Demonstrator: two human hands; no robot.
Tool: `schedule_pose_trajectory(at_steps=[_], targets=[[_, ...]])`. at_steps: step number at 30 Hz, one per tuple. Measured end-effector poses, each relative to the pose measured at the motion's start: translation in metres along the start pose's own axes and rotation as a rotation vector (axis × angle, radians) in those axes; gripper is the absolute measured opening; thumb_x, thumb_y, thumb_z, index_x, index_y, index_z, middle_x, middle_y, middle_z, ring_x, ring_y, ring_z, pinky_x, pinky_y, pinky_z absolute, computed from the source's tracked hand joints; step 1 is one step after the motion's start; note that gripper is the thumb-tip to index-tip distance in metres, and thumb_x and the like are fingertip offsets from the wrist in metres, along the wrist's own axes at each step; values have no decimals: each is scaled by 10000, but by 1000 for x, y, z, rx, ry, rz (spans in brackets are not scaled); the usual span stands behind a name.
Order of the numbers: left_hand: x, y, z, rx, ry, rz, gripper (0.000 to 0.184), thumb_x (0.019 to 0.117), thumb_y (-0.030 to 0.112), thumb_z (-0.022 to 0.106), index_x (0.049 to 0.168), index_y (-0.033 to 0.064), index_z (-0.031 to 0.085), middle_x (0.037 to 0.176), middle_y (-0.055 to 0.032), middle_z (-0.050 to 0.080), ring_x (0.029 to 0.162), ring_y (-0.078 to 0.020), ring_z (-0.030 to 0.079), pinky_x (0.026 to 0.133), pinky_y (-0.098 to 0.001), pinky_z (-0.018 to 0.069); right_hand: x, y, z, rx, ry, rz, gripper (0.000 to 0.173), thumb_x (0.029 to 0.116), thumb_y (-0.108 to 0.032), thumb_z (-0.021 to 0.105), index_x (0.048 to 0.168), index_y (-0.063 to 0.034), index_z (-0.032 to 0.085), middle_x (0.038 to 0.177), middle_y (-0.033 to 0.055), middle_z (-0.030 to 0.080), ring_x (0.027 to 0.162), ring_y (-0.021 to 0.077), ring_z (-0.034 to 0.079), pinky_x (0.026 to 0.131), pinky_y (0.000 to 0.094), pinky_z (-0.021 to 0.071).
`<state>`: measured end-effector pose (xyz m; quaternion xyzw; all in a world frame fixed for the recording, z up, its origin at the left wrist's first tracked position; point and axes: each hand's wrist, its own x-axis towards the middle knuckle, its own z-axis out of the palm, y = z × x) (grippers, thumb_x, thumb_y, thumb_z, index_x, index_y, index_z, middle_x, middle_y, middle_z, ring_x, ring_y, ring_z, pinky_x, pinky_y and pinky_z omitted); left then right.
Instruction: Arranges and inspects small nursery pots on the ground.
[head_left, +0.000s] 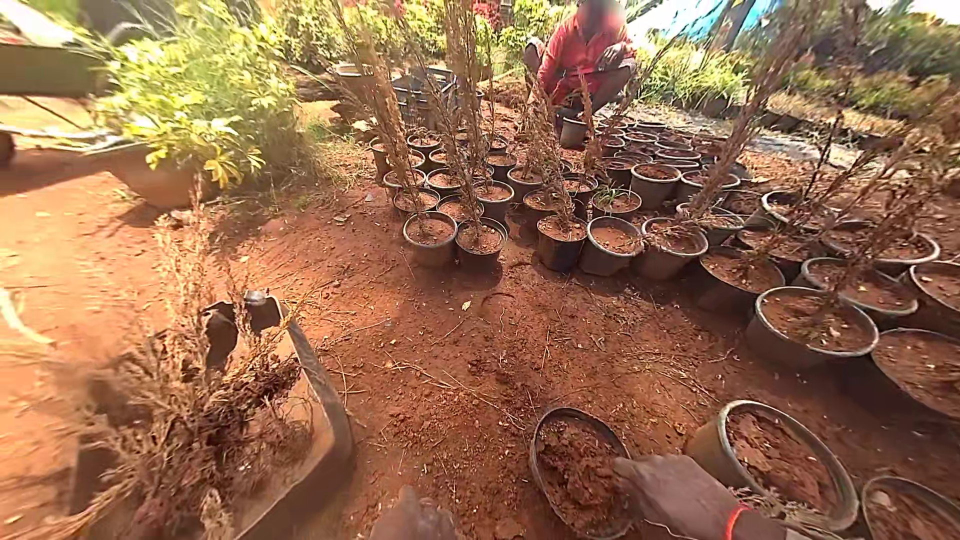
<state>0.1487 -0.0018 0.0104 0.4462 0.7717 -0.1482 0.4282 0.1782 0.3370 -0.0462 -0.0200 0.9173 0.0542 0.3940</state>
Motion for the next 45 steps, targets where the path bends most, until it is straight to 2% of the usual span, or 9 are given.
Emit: schedule_pose_trajectory(at_steps=[8,20,23,26,33,39,41,43,45], targets=[[-4,10,-7,30,-19,-11,413,1044,104,560,1411,-82,526,1416,-331,548,1277,-518,565,981,-669,484,-22,18,-27,92,164,24,401,1093,-370,397,1221,-114,677,1055,224,725,1036,439,697,852,640,518],[3,7,-11,-6,-26,18,402,1033,55,537,1407,-91,525,1406,-334,556,1290,-529,552,1018,-681,455,-61,56,-23,188,582,-110,379,996,-351,488,959,-87,758,786,162,715,762,391,712,649,620,513],[1,9,-19,1,-44,30,387,1047,51,502,1406,-95,517,1427,-327,546,1306,-517,546,1031,-667,446,-77,67,-28,260,728,-145,412,978,-375,478,1017,-117,797,814,115,749,741,319,722,656,592,538],[3,7,-16,-35,-5,25,403,1017,74,585,1388,-81,552,1413,-325,559,1281,-530,559,1010,-691,454,-77,69,-24,270,843,-174,443,974,-401,450,988,-123,794,792,79,741,694,261,710,600,537,530],[7,10,-11,-7,4,20,444,1019,140,618,1400,-74,542,1384,-346,566,1266,-544,563,993,-704,460,-51,61,8,408,718,-131,386,984,-336,494,1111,-120,787,906,123,764,806,319,735,708,599,552],[4,7,-18,-63,-23,6,449,1030,139,605,1425,-61,535,1460,-324,527,1307,-531,544,1037,-694,442,-63,55,-14,364,1157,-324,388,993,-308,487,1171,-112,771,938,38,779,729,81,698,669,302,585],[5,8,-22,-47,-25,-1,444,1019,115,614,1421,-59,539,1424,-329,549,1271,-537,564,1013,-691,459,-57,56,-10,193,1288,-425,367,1020,-263,481,1171,-107,776,864,69,769,728,133,716,671,314,590],[2,11,-32,-10,-54,0,406,1043,81,545,1417,-77,525,1419,-330,551,1279,-528,561,1016,-674,455,-39,56,10,-23,1319,-502,360,1008,-211,460,1199,-133,755,707,63,666,602,204,628,548,352,509],[0,13,-36,14,-71,8,392,1058,78,510,1410,-95,516,1434,-329,541,1297,-523,548,1016,-669,450,-21,56,46,-206,1064,-523,351,959,-160,501,1225,-115,727,657,65,621,543,250,624,493,396,515]])
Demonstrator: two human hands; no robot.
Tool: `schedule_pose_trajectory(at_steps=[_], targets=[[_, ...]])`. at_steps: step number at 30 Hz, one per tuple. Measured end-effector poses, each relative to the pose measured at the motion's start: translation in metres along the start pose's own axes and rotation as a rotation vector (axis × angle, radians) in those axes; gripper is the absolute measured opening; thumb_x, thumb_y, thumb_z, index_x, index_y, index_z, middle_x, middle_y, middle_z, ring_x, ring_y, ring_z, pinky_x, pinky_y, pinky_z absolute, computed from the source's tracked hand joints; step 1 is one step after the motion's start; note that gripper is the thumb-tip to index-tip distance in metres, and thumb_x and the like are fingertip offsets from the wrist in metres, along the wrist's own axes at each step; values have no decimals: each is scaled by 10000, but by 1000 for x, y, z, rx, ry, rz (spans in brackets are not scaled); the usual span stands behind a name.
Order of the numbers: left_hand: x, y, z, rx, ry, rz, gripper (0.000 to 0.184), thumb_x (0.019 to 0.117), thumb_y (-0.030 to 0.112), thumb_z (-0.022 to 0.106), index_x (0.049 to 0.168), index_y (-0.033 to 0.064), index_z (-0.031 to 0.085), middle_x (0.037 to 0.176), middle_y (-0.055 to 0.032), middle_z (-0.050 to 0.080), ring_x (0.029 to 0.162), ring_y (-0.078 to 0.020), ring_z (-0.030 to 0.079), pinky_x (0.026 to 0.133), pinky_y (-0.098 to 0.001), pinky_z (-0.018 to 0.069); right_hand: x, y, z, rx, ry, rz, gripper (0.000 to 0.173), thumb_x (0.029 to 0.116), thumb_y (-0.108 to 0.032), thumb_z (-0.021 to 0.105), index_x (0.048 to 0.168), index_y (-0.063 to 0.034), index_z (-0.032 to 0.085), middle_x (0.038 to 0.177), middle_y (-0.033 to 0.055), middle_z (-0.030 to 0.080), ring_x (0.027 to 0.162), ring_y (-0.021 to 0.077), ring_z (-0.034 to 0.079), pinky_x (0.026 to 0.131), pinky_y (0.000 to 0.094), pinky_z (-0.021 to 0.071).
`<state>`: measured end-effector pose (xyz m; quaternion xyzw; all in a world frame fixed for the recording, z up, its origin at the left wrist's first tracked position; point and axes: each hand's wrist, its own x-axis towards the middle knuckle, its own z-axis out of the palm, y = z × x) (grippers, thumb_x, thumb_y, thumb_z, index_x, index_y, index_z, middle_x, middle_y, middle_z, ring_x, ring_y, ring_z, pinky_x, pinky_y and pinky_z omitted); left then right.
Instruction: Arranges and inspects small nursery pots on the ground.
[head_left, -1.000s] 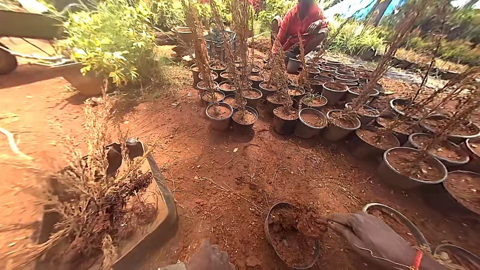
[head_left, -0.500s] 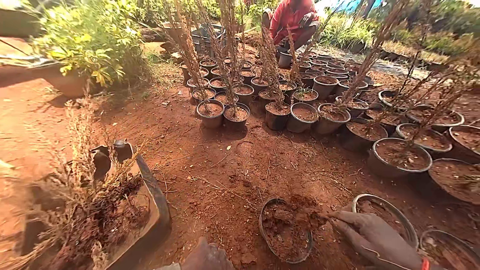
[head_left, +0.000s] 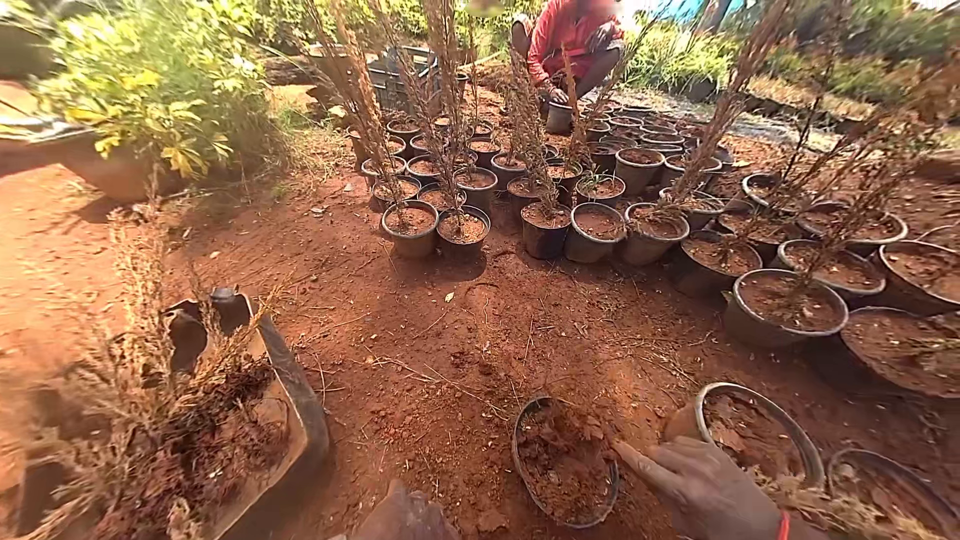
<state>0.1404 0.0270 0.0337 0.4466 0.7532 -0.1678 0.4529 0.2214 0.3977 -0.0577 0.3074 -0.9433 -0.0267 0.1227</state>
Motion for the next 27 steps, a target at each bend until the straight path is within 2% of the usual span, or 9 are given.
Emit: schedule_pose_trajectory(at_steps=[3,10,12,15,20,22,24,25,27], targets=[[7,-6,16,-2,64,19,399,1044,120,570,1394,-68,544,1397,-332,563,1253,-530,577,978,-688,474,-4,-13,17,142,-684,204,322,999,-144,538,1289,-84,662,897,205,728,772,423,725,640,593,554],[3,-9,23,-46,44,-16,470,1035,139,597,1456,-51,508,1467,-323,522,1326,-526,533,1035,-679,453,1,3,25,78,50,133,403,920,-236,476,1149,-130,790,664,54,686,524,229,660,455,412,519],[4,-9,24,-15,48,-1,467,1044,139,584,1458,-60,501,1443,-326,540,1301,-521,554,1029,-675,458,-8,-8,31,102,-180,92,362,925,-189,518,1182,-112,762,702,92,694,576,275,690,497,446,548],[5,-6,22,-3,69,15,451,1052,144,568,1445,-68,507,1447,-330,534,1306,-525,547,1026,-679,453,3,-17,20,244,-717,297,363,1037,-233,512,1346,-145,682,1007,205,750,899,432,729,746,637,543],[-3,-5,18,-52,43,15,443,1072,150,512,1456,-69,490,1491,-326,496,1350,-521,511,1048,-687,429,-4,9,28,79,9,174,384,935,-262,499,1151,-149,795,726,68,720,580,254,702,485,448,555],[-3,-6,19,-53,60,8,437,1058,141,545,1453,-44,517,1493,-302,511,1354,-508,516,1048,-678,438,-12,3,25,78,-270,181,359,936,-217,523,1183,-125,765,774,117,731,640,321,724,535,501,569],[-4,-5,15,-43,40,2,456,1057,147,563,1467,-44,502,1498,-300,507,1353,-508,517,1050,-670,440,-3,-7,17,206,-838,314,386,1056,-205,490,1412,-144,622,1069,222,737,939,455,719,769,646,538],[-3,-5,12,-43,35,2,458,1055,146,569,1459,-57,501,1494,-309,505,1353,-514,515,1051,-673,438,0,-7,15,221,-900,338,403,1058,-222,487,1443,-184,603,1122,212,734,989,453,711,808,656,530],[0,-5,15,-48,49,8,452,1040,140,588,1433,-72,515,1479,-319,513,1342,-521,521,1041,-680,445,-8,1,11,143,-534,213,372,977,-219,561,1315,-192,713,909,146,756,762,375,740,631,578,574]])
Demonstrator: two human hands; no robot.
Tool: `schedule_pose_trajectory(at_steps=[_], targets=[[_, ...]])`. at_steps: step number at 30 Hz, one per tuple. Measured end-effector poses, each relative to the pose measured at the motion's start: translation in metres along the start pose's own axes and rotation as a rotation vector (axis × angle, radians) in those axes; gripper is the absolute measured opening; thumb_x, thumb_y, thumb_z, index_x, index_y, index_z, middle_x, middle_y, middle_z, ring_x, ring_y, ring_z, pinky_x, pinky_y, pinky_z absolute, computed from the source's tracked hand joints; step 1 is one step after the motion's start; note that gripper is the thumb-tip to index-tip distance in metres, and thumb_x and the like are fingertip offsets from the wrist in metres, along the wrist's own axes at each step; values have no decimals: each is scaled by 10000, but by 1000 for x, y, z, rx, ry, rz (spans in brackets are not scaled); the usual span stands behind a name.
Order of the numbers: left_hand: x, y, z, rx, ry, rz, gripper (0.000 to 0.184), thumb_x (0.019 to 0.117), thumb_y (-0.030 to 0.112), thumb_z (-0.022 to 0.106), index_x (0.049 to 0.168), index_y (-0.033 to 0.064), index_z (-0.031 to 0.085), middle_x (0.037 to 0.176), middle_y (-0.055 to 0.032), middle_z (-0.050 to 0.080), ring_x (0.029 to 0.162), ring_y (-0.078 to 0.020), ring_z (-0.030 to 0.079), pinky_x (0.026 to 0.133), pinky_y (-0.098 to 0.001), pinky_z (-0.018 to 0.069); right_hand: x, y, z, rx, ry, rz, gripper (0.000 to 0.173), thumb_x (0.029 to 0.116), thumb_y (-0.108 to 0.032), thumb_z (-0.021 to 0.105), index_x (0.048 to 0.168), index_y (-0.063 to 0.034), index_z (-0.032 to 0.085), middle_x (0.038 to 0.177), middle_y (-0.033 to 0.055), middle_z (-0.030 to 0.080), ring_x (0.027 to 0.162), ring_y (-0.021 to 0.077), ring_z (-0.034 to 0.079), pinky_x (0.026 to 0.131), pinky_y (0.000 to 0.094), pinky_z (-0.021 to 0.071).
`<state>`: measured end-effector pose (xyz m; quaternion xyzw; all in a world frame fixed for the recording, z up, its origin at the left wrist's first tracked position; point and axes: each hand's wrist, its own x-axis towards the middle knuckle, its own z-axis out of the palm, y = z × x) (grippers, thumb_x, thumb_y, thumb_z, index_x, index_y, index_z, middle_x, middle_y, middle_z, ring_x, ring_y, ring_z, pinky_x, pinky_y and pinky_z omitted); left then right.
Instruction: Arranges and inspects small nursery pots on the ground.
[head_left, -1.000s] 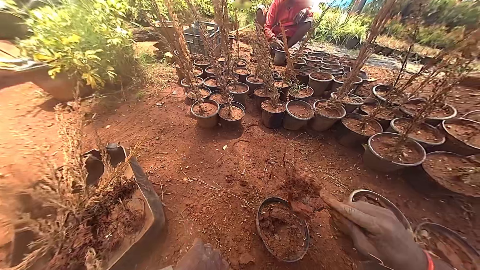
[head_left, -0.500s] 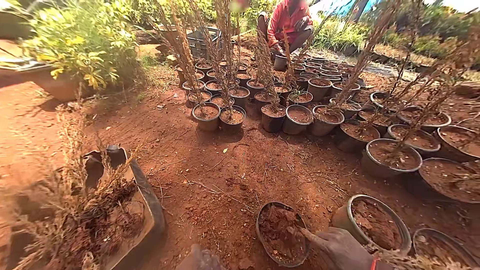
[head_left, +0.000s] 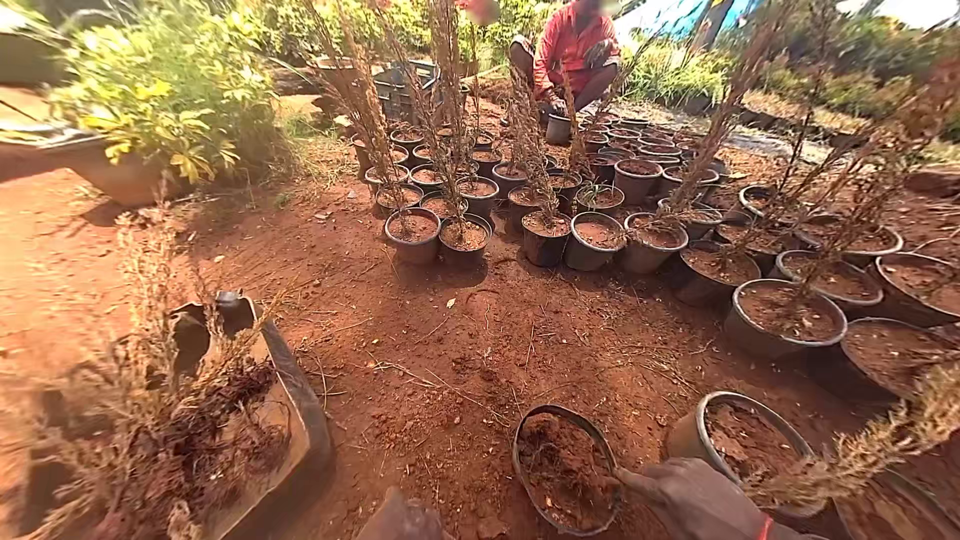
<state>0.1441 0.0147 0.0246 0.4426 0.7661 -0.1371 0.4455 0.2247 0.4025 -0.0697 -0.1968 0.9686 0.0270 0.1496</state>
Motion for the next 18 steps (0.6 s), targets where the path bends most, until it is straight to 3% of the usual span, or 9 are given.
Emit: schedule_pose_trajectory(at_steps=[2,3,4,6,7,12,13,16,18], targets=[[3,-1,6,-14,14,3,466,1024,126,603,1445,-53,517,1480,-312,517,1337,-520,528,1042,-687,444,3,6,4,-51,367,-95,379,916,-241,526,1190,-166,778,768,83,733,594,283,710,490,476,556],[4,-1,7,-18,19,6,462,1023,123,601,1445,-47,521,1473,-314,522,1329,-525,532,1039,-690,445,3,3,4,-50,371,-85,375,914,-234,515,1162,-143,781,757,87,727,584,282,707,479,467,549],[4,0,6,-18,15,9,452,1027,127,600,1439,-41,527,1469,-313,525,1325,-526,534,1037,-691,446,1,-3,2,-34,205,-39,350,930,-212,529,1175,-116,760,798,126,733,640,329,724,520,509,561],[3,2,3,-6,13,4,443,1032,133,595,1440,-27,535,1463,-297,538,1314,-512,547,1035,-679,453,7,-19,-11,43,-358,134,305,1037,-200,519,1273,-64,655,1065,242,717,938,466,707,756,649,534],[3,1,3,0,17,-3,435,1029,133,602,1428,-31,542,1455,-297,544,1305,-514,553,1029,-684,454,9,-20,-11,49,-423,150,312,1030,-216,527,1281,-79,651,1098,237,713,970,467,701,776,656,527],[-3,5,-2,24,-37,-23,442,1068,142,527,1459,-62,493,1467,-320,520,1321,-520,536,1039,-673,445,-2,2,10,-16,347,-119,359,933,-189,530,1197,-137,766,773,91,726,612,281,713,514,463,567],[-5,6,-4,34,-47,-22,422,1083,147,493,1448,-67,493,1459,-317,527,1316,-509,543,1033,-662,449,-4,0,15,2,313,-104,346,944,-179,526,1191,-121,761,768,103,718,609,291,710,506,469,561],[-3,7,-3,30,-27,-18,415,1087,164,498,1436,-60,511,1447,-315,536,1299,-505,556,1024,-662,457,-4,-17,4,74,-274,90,305,1024,-142,519,1288,-89,662,1050,228,728,906,455,718,724,642,544],[-4,6,-4,32,-27,-22,418,1085,152,490,1449,-52,503,1465,-314,523,1311,-506,548,1030,-666,449,-7,-12,3,24,-73,-13,293,972,-159,577,1226,-117,717,950,165,748,801,383,739,656,577,575]])
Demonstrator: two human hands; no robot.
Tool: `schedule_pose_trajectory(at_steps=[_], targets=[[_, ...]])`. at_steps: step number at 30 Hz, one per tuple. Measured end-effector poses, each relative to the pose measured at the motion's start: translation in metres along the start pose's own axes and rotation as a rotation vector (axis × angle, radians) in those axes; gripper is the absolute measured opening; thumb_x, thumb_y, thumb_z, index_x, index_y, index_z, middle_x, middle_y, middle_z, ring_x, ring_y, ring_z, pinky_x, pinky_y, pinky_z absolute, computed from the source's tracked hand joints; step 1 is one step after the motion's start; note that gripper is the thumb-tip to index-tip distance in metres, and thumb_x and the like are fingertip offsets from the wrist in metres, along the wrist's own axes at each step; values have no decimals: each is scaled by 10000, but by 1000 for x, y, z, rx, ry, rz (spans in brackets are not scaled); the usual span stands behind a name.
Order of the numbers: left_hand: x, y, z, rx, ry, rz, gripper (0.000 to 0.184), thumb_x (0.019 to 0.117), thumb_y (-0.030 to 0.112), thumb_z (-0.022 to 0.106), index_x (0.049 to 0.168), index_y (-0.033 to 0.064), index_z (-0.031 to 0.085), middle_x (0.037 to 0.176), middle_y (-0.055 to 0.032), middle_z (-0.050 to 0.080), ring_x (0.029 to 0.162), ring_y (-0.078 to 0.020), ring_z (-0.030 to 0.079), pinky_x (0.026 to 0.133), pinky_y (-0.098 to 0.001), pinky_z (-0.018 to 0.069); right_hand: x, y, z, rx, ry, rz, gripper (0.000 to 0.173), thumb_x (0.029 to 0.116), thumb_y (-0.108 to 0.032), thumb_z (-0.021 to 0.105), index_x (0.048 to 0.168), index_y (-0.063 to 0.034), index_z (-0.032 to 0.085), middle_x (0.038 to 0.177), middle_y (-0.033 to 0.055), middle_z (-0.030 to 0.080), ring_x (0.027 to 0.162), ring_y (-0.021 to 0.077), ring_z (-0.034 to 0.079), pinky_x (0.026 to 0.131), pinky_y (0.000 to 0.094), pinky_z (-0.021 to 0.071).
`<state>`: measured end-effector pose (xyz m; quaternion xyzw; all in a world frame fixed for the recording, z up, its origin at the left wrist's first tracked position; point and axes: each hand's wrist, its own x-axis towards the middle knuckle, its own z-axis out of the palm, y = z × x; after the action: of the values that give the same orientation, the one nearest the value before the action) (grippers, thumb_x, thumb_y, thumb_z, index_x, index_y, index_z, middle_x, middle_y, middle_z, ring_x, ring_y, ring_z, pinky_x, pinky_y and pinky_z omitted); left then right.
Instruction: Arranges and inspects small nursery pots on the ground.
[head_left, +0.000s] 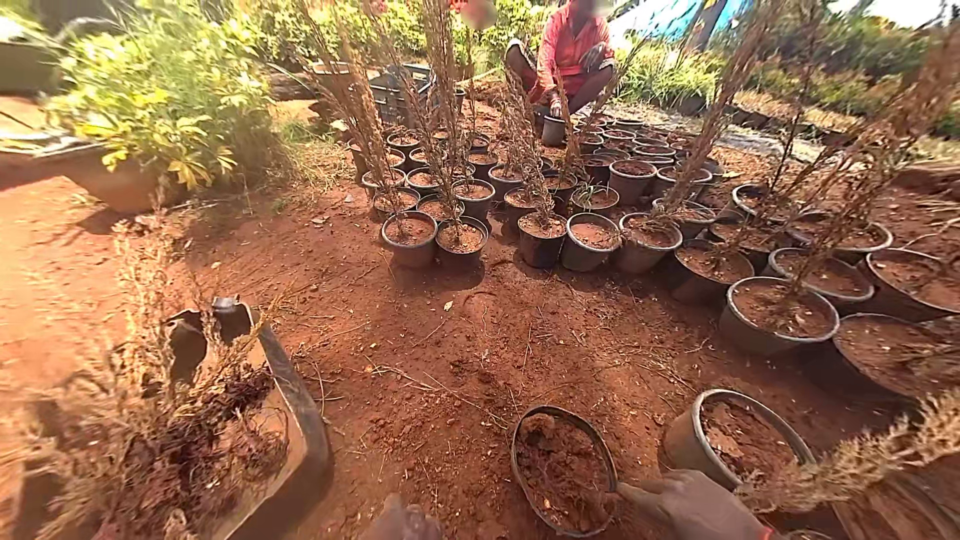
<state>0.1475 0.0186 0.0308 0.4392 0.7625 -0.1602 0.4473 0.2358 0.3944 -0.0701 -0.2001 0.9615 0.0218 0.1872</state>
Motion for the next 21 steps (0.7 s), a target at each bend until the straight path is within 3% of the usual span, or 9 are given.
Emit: schedule_pose_trajectory(at_steps=[3,5,7,8,12,13,15,16,21], targets=[[1,-1,3,-14,-3,2,424,1087,149,486,1458,-55,495,1474,-318,514,1323,-510,537,1051,-672,437,1,10,7,-51,442,-170,351,924,-166,562,1214,-140,758,760,90,706,599,274,692,512,443,554],[0,-1,2,-28,11,3,424,1076,153,517,1438,-67,507,1454,-323,528,1318,-513,540,1052,-670,438,-1,5,13,-38,259,-121,348,960,-136,555,1262,-115,726,807,139,715,638,334,707,531,499,561],[-3,1,-3,-40,21,3,416,1071,143,531,1424,-76,520,1443,-333,536,1317,-518,541,1053,-672,435,1,-1,8,39,-135,30,350,1028,-144,523,1350,-102,652,1017,228,730,852,450,722,694,635,551],[-4,1,-5,-37,24,1,417,1072,140,526,1426,-81,517,1443,-337,535,1322,-519,539,1053,-675,434,0,4,7,54,-125,27,347,1018,-174,541,1335,-117,670,1024,214,738,853,444,726,694,640,552],[2,-2,5,-11,34,10,405,1073,129,502,1420,-80,511,1435,-329,538,1301,-521,548,1039,-674,440,-2,20,14,32,445,-167,340,935,-192,558,1191,-136,775,821,108,750,647,288,726,552,465,583],[2,-2,6,-11,38,15,406,1068,121,511,1420,-82,513,1435,-331,539,1300,-526,548,1040,-678,439,-4,18,16,23,390,-152,337,943,-172,560,1206,-127,765,830,119,747,653,298,726,554,470,582],[3,-1,5,-25,28,13,425,1054,125,548,1431,-68,517,1450,-321,532,1309,-524,542,1044,-679,437,-7,6,8,64,-43,-24,334,1015,-139,545,1313,-101,692,999,206,745,831,423,733,685,611,564],[4,-1,5,-29,28,11,429,1044,130,576,1426,-58,532,1445,-315,539,1304,-523,546,1043,-684,442,-5,6,8,80,-114,-4,332,1024,-149,545,1320,-98,686,1028,217,742,859,444,728,701,638,552],[-1,1,-2,2,-8,4,425,1064,115,520,1442,-79,498,1454,-326,529,1324,-518,535,1058,-665,430,-8,31,17,-1,484,-209,323,966,-209,529,1165,-122,768,773,96,718,610,266,695,528,429,560]])
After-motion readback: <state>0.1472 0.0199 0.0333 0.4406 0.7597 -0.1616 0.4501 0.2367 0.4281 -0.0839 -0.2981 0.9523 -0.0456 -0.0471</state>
